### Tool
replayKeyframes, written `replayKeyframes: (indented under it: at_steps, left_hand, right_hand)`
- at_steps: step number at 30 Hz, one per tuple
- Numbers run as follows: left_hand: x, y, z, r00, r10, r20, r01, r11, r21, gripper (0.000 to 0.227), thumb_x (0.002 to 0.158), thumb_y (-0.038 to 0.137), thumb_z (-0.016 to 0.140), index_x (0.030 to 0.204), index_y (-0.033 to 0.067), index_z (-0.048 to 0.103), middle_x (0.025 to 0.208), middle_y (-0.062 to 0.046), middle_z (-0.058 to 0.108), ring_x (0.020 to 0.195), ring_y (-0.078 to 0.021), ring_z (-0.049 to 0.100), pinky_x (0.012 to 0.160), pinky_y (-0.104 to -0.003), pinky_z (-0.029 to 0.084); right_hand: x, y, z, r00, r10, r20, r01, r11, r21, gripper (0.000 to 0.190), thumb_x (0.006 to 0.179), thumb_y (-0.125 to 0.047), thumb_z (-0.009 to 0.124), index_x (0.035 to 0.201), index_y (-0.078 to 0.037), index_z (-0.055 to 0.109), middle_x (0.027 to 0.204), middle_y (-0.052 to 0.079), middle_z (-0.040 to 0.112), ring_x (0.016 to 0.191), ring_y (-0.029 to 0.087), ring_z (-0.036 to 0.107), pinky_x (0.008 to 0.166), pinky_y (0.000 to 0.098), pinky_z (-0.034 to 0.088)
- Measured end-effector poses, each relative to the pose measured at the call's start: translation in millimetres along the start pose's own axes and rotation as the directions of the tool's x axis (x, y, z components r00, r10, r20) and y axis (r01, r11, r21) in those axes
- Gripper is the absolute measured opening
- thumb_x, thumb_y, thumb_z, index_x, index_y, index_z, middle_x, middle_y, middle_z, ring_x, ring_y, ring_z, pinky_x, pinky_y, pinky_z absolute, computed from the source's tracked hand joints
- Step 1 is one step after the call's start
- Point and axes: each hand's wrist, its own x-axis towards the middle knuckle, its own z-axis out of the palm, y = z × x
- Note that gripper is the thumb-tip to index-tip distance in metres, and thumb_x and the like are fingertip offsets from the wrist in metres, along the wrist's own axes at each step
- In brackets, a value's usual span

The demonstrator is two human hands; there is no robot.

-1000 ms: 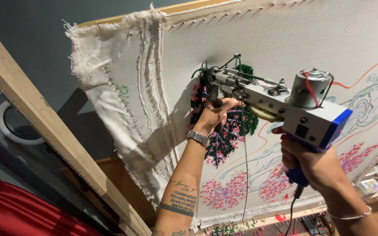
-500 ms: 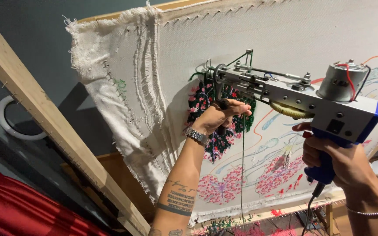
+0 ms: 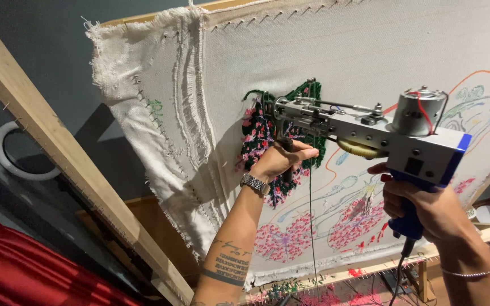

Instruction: Using a tufting gun to create a pattern on a canvas stretched across a frame.

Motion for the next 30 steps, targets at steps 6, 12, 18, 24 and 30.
replayKeyframes:
  at_steps: [6,12,18,24,30]
  left_hand:
    - [6,-11,-9,0.998,0.024,-0.060,-0.019,0.997,0.075,0.027,0.090,0.028,0.081,0.103,0.0041,0.082,0.068,0.004,0.062,0.056,-0.0043,0.050,0.050,-0.024,0.041]
    - [10,-7,-20,0.998,-0.012,-0.069,0.015,0.999,0.043,0.029,0.088,0.030,0.080,0.107,0.0080,0.082,0.072,0.004,0.069,0.053,-0.0048,0.051,0.049,-0.023,0.043]
    - [15,2,-27,0.993,-0.021,-0.117,0.023,1.000,0.019,0.032,0.087,0.031,0.077,0.111,0.0095,0.080,0.090,0.006,0.079,0.051,-0.0038,0.049,0.045,-0.023,0.045]
    - [41,-15,-39,0.965,-0.101,-0.242,0.099,0.995,-0.022,0.032,0.089,0.026,0.079,0.113,0.0049,0.075,0.090,-0.002,0.076,0.050,-0.0063,0.052,0.045,-0.025,0.048]
    - [66,-68,-72,0.981,0.044,-0.187,-0.051,0.998,-0.029,0.046,0.101,0.027,0.081,0.095,-0.0118,0.058,0.083,-0.007,0.059,0.055,-0.0096,0.052,0.051,-0.027,0.049]
  right_hand:
    - [6,0,14,0.999,0.027,-0.025,-0.028,0.998,-0.048,0.028,0.089,-0.005,0.063,0.115,0.003,0.065,0.059,0.000,0.039,0.048,0.013,0.036,0.044,0.0318,0.032]
    - [19,7,23,1.000,0.003,0.031,-0.004,1.000,0.030,0.027,0.090,-0.005,0.063,0.116,0.004,0.066,0.061,-0.002,0.039,0.050,0.010,0.035,0.045,0.0290,0.030]
    - [26,8,41,0.998,-0.031,0.051,0.026,0.994,0.105,0.026,0.089,-0.005,0.066,0.113,0.004,0.065,0.065,-0.003,0.044,0.052,0.010,0.038,0.047,0.0283,0.034]
    - [33,23,56,0.999,-0.033,-0.013,0.033,0.999,-0.009,0.020,0.090,-0.008,0.068,0.108,0.001,0.070,0.061,-0.002,0.045,0.049,0.010,0.039,0.045,0.0284,0.031]
    - [34,23,72,0.995,-0.094,-0.018,0.092,0.990,-0.104,0.011,0.089,-0.006,0.067,0.100,-0.002,0.069,0.059,-0.001,0.049,0.046,0.009,0.042,0.042,0.0287,0.030]
